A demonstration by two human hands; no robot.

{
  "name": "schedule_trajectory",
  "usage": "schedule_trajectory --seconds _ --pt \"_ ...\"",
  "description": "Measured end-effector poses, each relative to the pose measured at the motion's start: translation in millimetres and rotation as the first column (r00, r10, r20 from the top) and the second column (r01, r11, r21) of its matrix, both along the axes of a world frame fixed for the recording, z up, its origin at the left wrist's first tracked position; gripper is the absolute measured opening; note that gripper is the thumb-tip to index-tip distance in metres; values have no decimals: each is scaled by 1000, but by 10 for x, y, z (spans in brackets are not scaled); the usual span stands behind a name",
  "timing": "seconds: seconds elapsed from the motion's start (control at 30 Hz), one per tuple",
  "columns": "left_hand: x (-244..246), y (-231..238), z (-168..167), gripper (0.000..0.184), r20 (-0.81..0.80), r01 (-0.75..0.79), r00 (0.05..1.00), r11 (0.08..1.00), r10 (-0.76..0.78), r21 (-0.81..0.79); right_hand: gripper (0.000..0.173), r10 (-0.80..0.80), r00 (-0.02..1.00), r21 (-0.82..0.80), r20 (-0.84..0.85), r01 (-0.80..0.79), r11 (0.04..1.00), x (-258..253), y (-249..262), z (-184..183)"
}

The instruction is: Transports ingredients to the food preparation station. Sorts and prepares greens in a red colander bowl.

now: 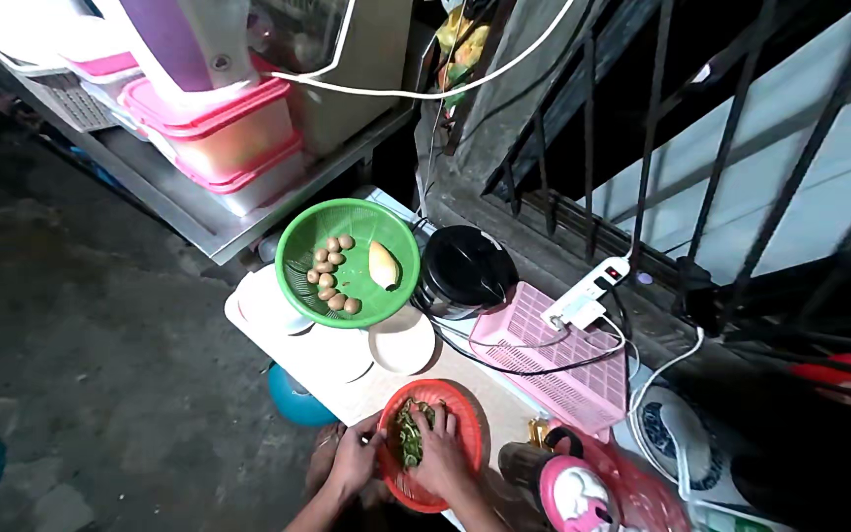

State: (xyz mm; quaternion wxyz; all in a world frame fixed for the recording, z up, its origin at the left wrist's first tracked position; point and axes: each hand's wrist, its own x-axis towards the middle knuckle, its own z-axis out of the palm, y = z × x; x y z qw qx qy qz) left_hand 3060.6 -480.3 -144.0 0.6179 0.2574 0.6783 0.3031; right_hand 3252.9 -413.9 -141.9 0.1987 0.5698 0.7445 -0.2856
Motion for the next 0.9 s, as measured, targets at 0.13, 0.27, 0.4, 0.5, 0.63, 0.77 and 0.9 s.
schedule_trajectory --seconds 0.13,0.27,0.4,0.5,0.63,0.77,0.9 --pt "-42 -15 -11 40 16 24 1000 1000 -24 2 70 -134 983 -21 -126 133 991 -10 172 -54" --pt "-21 -18 -11 40 28 6 1000 1000 -6 -6 58 -122 982 -90 -143 109 990 28 236 310" --pt "-4 -42 -9 40 50 -9 999 1000 10 -18 81 -74 995 -31 -66 72 997 54 144 365" --pt "-9 -29 -4 40 65 -18 998 1000 20 -25 86 -49 996 72 -74 55 996 -66 134 194" --pt "-28 -3 5 40 51 2 999 1000 -1 -29 60 194 971 110 -140 -180 978 -324 -26 70" --pt "-31 -2 -34 38 69 -28 997 999 29 -20 34 486 845 -33 -224 -505 863 -176 5 267" --pt "-15 -1 -25 38 101 -45 994 999 48 -30 34 244 951 127 -190 -223 967 -121 156 355"
